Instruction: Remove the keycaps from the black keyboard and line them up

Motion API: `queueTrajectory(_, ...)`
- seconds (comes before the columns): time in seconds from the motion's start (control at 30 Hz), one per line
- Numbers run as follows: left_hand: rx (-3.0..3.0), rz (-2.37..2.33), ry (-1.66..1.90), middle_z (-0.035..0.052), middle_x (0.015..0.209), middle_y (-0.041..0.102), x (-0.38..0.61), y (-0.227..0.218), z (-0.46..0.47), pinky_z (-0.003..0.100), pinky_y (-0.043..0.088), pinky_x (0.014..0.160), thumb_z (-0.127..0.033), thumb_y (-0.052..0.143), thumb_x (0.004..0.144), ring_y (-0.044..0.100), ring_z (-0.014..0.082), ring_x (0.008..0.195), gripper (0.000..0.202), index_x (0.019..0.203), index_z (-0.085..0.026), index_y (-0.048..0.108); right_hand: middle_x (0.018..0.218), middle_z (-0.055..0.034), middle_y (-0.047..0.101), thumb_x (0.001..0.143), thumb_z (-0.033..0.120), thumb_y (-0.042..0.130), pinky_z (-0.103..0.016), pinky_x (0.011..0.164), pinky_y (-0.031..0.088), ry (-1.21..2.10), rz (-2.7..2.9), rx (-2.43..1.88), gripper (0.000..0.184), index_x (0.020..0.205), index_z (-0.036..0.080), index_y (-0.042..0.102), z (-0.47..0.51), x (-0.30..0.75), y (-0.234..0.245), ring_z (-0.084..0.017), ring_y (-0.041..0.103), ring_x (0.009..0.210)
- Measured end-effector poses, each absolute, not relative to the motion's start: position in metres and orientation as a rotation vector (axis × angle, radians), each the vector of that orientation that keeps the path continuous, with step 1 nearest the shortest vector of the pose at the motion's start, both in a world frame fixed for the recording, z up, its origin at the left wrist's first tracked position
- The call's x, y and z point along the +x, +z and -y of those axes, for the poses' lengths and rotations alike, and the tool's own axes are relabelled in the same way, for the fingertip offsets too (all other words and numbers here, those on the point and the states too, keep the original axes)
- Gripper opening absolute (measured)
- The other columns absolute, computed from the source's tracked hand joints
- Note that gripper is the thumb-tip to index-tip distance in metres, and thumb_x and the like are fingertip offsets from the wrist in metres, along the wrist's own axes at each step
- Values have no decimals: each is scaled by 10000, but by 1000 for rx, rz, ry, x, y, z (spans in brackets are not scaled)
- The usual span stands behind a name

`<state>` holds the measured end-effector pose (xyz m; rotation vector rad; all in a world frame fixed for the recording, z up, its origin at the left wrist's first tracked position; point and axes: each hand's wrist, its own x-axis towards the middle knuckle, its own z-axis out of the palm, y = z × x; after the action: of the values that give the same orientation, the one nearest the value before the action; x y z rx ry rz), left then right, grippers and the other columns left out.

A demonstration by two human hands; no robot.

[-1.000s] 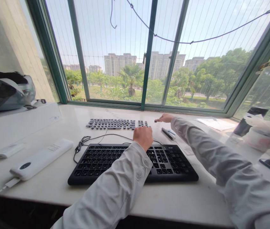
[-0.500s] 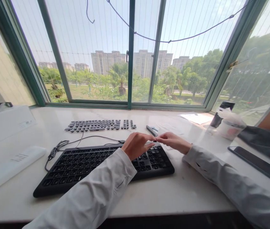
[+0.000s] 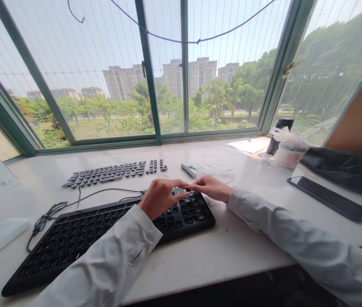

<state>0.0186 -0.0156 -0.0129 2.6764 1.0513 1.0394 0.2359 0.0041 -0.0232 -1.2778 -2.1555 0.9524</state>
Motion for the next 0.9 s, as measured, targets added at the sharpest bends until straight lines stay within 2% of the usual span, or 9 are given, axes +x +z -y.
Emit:
queueTrajectory(0.13,2676,-1072,1026,-36,846,760,19,-13,17,198,492,712,-269,730,803,647,96,625,180,979,-237,747,551,58,260,791,747,486,-274,556,161,924,2150,-1278,643,660,137,640,-2,235,-23,-95,249,582)
queueTrajectory(0.2,2657,-1077,1012,-41,857,760,20,-14,16,198,491,693,-246,727,799,635,92,609,182,980,-240,747,538,56,302,799,734,491,-270,554,182,938,2166,-1260,636,710,134,682,-4,236,-25,-96,280,570)
queueTrajectory(0.33,2612,-1036,974,-33,854,763,19,-15,13,198,487,641,-229,744,773,602,80,559,202,973,-242,762,618,15,542,820,660,530,-274,617,313,900,2098,-1286,571,903,138,745,-14,240,-32,-138,469,641)
queueTrajectory(0.43,2616,-812,854,-7,869,767,18,-15,11,186,486,606,-253,720,806,642,94,622,144,935,-229,780,801,-39,658,832,592,559,-296,706,388,813,2011,-1311,489,912,136,719,-19,242,-38,-182,563,782)
queueTrajectory(0.5,2608,-665,771,14,918,769,17,-15,10,175,494,598,-249,693,832,682,109,704,141,933,-212,783,825,-48,659,833,564,570,-293,703,405,782,2001,-1309,446,917,141,686,-18,243,-39,-184,573,794)
queueTrajectory(0.6,2612,-574,721,29,961,767,16,-15,10,167,510,609,-236,686,836,708,117,752,151,946,-198,782,744,-30,622,849,518,559,-279,646,400,774,2037,-1308,390,930,147,651,-15,241,-38,-162,553,710)
queueTrajectory(0.73,2631,-555,725,23,923,772,15,-15,10,167,533,663,-261,707,822,724,128,787,139,917,-196,785,716,-23,608,866,461,538,-275,625,397,761,2078,-1312,338,933,146,640,-13,240,-38,-153,546,677)
queueTrajectory(0.9,2693,-542,679,20,919,773,13,-17,8,174,547,734,-280,694,837,730,137,832,142,913,-202,785,735,-28,627,858,466,551,-276,641,414,751,2088,-1296,339,918,149,652,-14,240,-40,-156,561,696)
